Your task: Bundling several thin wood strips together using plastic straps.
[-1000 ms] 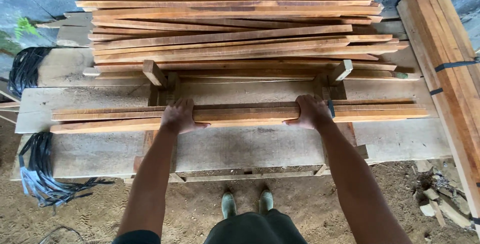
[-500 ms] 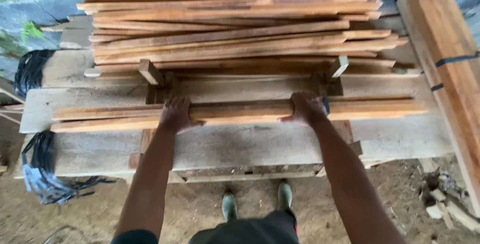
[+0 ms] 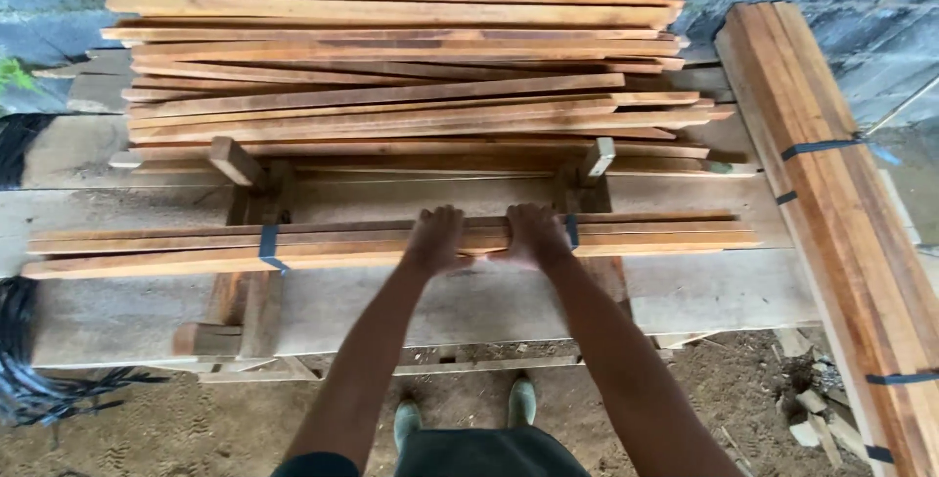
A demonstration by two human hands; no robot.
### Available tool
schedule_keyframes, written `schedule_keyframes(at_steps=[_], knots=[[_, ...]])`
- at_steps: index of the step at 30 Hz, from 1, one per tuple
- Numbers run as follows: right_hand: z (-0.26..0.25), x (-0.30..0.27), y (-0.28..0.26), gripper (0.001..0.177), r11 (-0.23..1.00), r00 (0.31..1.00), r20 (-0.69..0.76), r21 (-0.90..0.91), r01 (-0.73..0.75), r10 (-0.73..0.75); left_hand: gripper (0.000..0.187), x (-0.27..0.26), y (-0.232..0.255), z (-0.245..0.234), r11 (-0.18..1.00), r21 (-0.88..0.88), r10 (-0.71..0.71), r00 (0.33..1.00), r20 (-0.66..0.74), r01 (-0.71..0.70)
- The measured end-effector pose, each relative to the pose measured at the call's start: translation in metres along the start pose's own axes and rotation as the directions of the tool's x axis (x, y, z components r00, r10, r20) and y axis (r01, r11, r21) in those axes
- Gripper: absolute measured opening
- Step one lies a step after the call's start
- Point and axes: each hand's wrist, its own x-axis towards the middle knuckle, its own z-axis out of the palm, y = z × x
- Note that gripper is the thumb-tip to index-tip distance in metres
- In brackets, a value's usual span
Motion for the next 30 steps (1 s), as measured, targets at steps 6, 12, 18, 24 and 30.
schedule_keyframes(at_steps=[6, 12, 18, 24, 30], knots=[[0.012, 0.001, 0.029, 0.089, 0.969, 0.970, -0.123, 0.109, 0.224, -0.210, 0.097, 0.018, 0.020, -0.001, 0.996, 0.085, 0.021, 0.977, 0.210, -0.040], [0.009, -0.027, 0.113, 0.090, 0.885, 0.887, -0.133, 0.095, 0.455, -0.442, 0.091, 0.010, 0.029, -0.027, 0.992, 0.127, 0.006, 0.987, 0.161, -0.027], [0.007, -0.073, 0.200, 0.081, 0.961, 0.975, -0.100, 0.177, 0.214, -0.198, 0.084, 0.005, 0.030, -0.026, 0.994, 0.100, 0.032, 0.999, 0.006, -0.033], [0.033, -0.081, 0.236, 0.078, 0.995, 0.985, -0.138, -0.002, 0.101, -0.100, 0.080, 0.000, 0.030, -0.017, 0.994, 0.104, 0.049, 0.990, -0.134, -0.036], [0.034, -0.073, 0.238, 0.061, 0.992, 0.975, -0.187, 0.013, 0.125, -0.120, 0.082, 0.004, 0.022, -0.012, 0.993, 0.113, 0.055, 0.990, -0.133, -0.040]])
